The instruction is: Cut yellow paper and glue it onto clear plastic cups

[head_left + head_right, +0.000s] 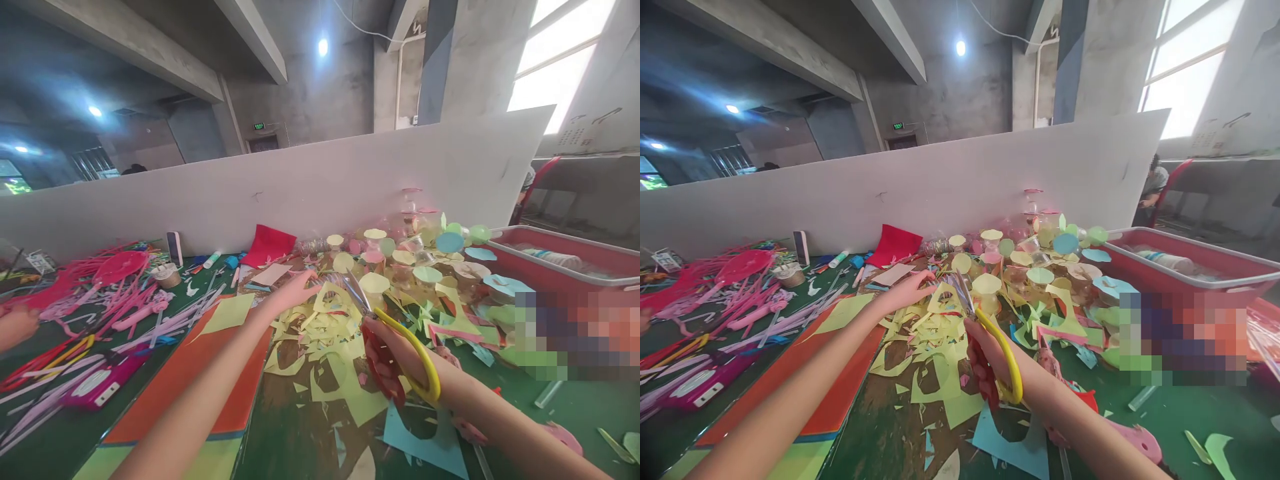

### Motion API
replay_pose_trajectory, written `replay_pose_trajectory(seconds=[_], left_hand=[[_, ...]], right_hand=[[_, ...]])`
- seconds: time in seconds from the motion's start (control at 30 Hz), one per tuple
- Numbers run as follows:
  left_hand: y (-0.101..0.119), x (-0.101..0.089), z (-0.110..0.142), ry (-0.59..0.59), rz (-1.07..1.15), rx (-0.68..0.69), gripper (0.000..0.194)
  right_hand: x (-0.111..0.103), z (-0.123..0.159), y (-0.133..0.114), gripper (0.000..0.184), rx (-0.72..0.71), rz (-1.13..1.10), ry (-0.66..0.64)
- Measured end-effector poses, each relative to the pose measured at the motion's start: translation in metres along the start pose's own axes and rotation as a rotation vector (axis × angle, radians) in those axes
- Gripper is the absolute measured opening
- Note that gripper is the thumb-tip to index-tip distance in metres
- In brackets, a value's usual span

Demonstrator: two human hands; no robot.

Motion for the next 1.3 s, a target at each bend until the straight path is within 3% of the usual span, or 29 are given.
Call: replay_pose_trajectory(seconds=[0.2, 0.53, 0.73, 0.93, 1.07, 1.3], left_hand=[[0.013, 0.009, 0.018, 0.045, 0.037, 0.017, 0.05], [0.018, 0.003, 0.033, 0.149, 0.066, 0.011, 0.041], [0.02, -0.001, 0.034, 0.218, 0.062, 0.003, 0.032], [0.018, 0.0, 0.03, 0.21, 0.065, 0.073, 0.013], [0.015, 0.001, 0.031, 0.188, 0.061, 0.099, 0.024], [0.021, -0.001, 0.035, 0.211, 0.016, 0.121, 0.022]], right_hand=[[0.002, 0.014, -0.015, 0.063, 0.11, 0.054, 0.027], [0.004, 0.006, -0.005, 0.061, -0.008, 0.081, 0.009], [0.005, 0.015, -0.011, 0.063, 0.008, 0.104, 0.015], [0.002, 0.009, -0.002, 0.061, 0.017, 0.172, 0.048], [0.003, 0.009, -0.004, 0.062, 0.088, 0.158, 0.033], [0.006, 0.004, 0.001, 0.062, -0.103, 0.043, -0.053]])
Point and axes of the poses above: each hand's wrist, its own z-axis away from the middle knuckle, its own x-axis out of the palm, y = z × x, the point moved 2 cm from there along -z, towards the middle knuckle, and after that the axes turned 8 degrees about x, right-handed, at the moved point
